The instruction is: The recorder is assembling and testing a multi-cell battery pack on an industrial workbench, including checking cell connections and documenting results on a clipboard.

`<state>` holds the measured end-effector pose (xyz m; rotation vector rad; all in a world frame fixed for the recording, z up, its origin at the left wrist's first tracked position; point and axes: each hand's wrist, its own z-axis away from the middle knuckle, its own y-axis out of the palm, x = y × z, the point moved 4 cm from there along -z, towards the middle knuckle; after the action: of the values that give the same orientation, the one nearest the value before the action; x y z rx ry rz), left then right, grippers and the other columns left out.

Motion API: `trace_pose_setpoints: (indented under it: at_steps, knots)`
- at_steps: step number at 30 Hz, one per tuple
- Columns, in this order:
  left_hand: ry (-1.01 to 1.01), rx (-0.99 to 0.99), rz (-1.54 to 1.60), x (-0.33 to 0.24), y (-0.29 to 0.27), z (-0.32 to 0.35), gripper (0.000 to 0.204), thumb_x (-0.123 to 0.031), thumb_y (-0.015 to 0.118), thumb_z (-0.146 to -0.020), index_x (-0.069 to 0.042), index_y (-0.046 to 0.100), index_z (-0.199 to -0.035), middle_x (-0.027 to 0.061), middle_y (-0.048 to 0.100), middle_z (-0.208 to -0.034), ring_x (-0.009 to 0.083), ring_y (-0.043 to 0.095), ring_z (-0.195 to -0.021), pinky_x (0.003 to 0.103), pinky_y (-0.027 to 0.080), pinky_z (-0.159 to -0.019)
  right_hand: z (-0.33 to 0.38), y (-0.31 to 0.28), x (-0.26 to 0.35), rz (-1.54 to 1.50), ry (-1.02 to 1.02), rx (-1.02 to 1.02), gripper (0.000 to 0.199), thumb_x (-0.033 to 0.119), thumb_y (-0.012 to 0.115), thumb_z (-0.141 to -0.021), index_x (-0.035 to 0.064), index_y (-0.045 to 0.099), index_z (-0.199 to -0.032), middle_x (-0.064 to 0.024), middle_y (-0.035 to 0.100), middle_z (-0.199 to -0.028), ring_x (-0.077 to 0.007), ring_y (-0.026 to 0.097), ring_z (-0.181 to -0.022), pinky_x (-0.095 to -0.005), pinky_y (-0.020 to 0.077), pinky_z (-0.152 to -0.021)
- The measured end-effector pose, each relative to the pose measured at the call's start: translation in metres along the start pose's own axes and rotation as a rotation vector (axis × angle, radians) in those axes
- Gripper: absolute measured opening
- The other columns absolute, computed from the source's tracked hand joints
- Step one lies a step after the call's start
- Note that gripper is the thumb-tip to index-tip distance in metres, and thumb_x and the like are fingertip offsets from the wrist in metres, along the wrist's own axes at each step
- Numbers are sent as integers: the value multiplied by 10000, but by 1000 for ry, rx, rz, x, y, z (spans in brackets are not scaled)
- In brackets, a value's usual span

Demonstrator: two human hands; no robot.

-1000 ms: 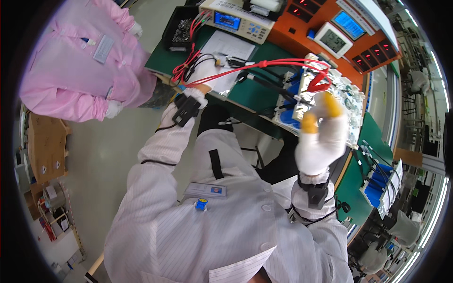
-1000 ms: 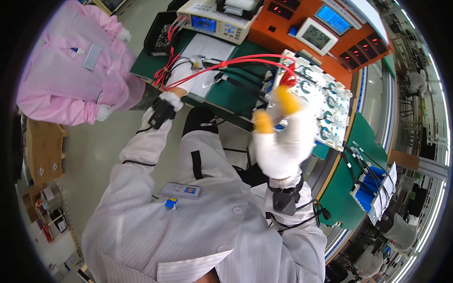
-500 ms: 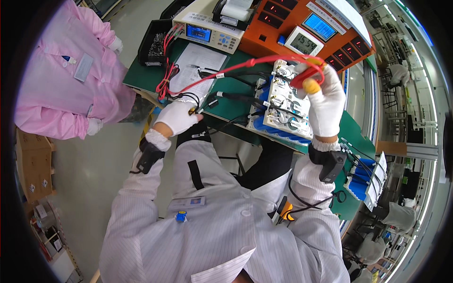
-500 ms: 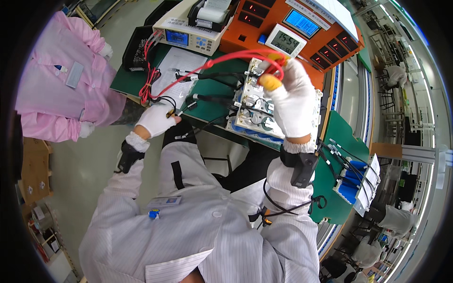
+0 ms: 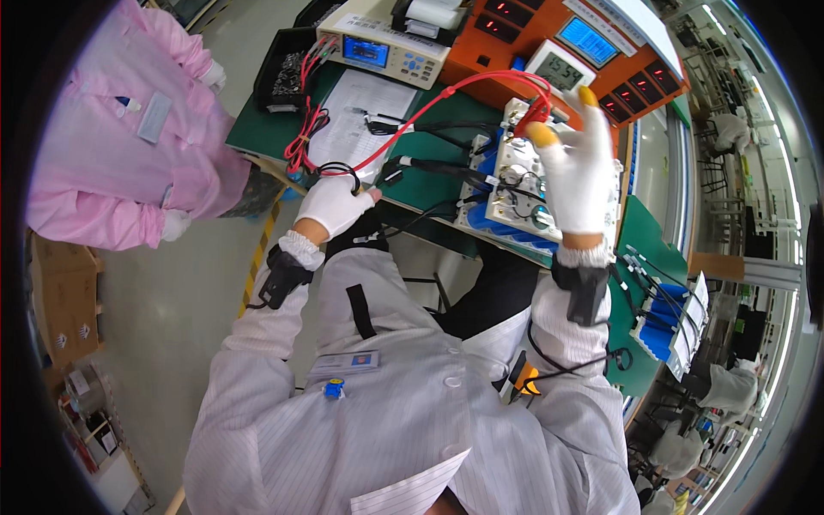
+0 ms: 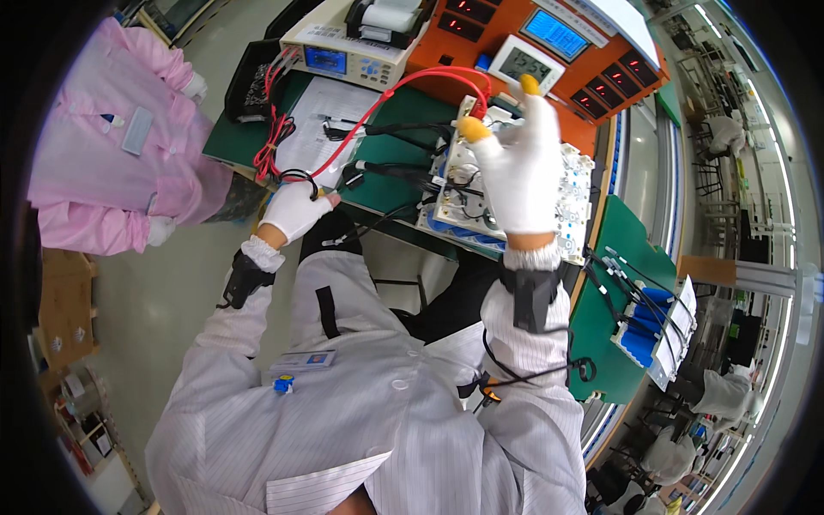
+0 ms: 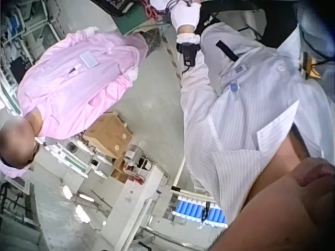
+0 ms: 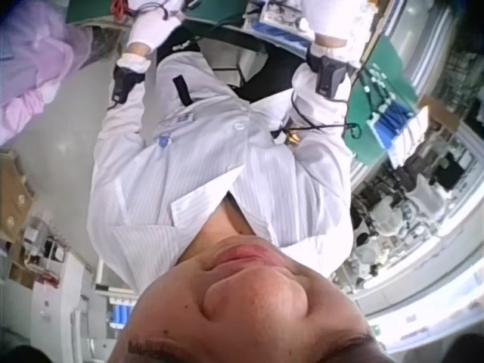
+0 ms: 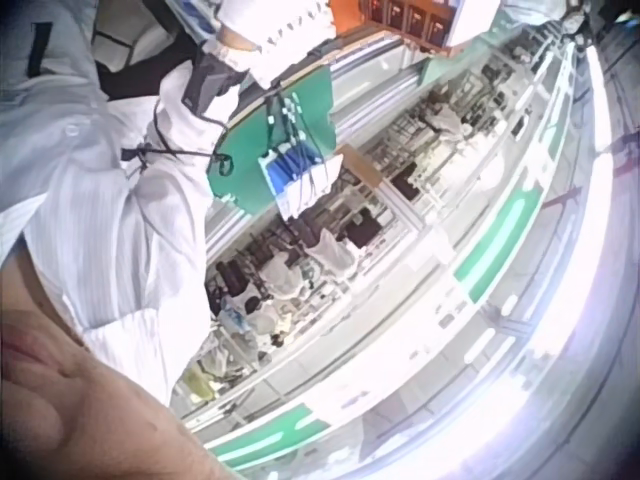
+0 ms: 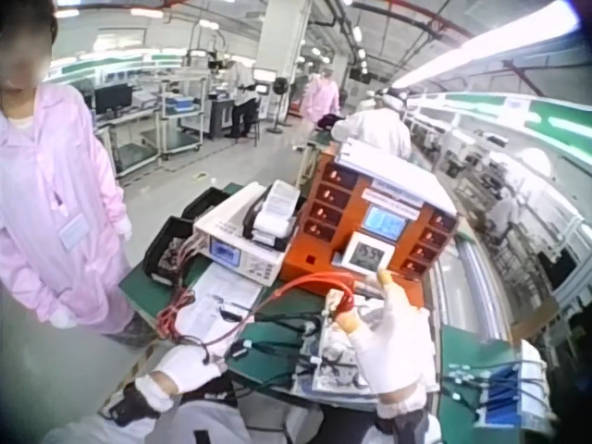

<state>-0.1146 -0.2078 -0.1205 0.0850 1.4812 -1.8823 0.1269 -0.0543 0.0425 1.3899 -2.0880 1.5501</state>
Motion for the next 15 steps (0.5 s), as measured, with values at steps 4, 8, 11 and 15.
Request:
trace_pose_setpoints:
  at_steps: [4,8,11,15]
  knots:
    - [72,-112,167,25,12,9,336,-322,643,-851,-5,678,-956,245,672,-904,423,635,-882,493,494,-771,55,9,30,-227,-184,5,221,131,747,-798,15,642,-955,-108,615,-794,-230,604,-631,-322,501,-623]
    - [74,-184,155,33,22,8,339,-330,624,-864,-4,668,-944,246,664,-877,429,623,-873,503,484,-772,92,88,44,167,-226,550,259,180,717,-761,18,650,-952,-179,651,-976,-342,649,-835,-414,535,-738]
    - [51,-203,151,32,22,11,345,-345,610,-873,-8,666,-927,241,665,-881,430,623,-866,510,483,-769,87,112,27,333,-190,432,399,127,698,-747,-29,613,-1104,-237,639,-1106,-370,635,-1007,-436,537,-826]
    - [39,-256,71,32,13,19,300,-298,684,-849,-5,691,-908,223,657,-772,374,638,-721,436,492,-677,87,113,27,217,-155,448,435,136,715,-747,-12,609,-1142,-227,625,-1156,-369,622,-1060,-424,533,-846]
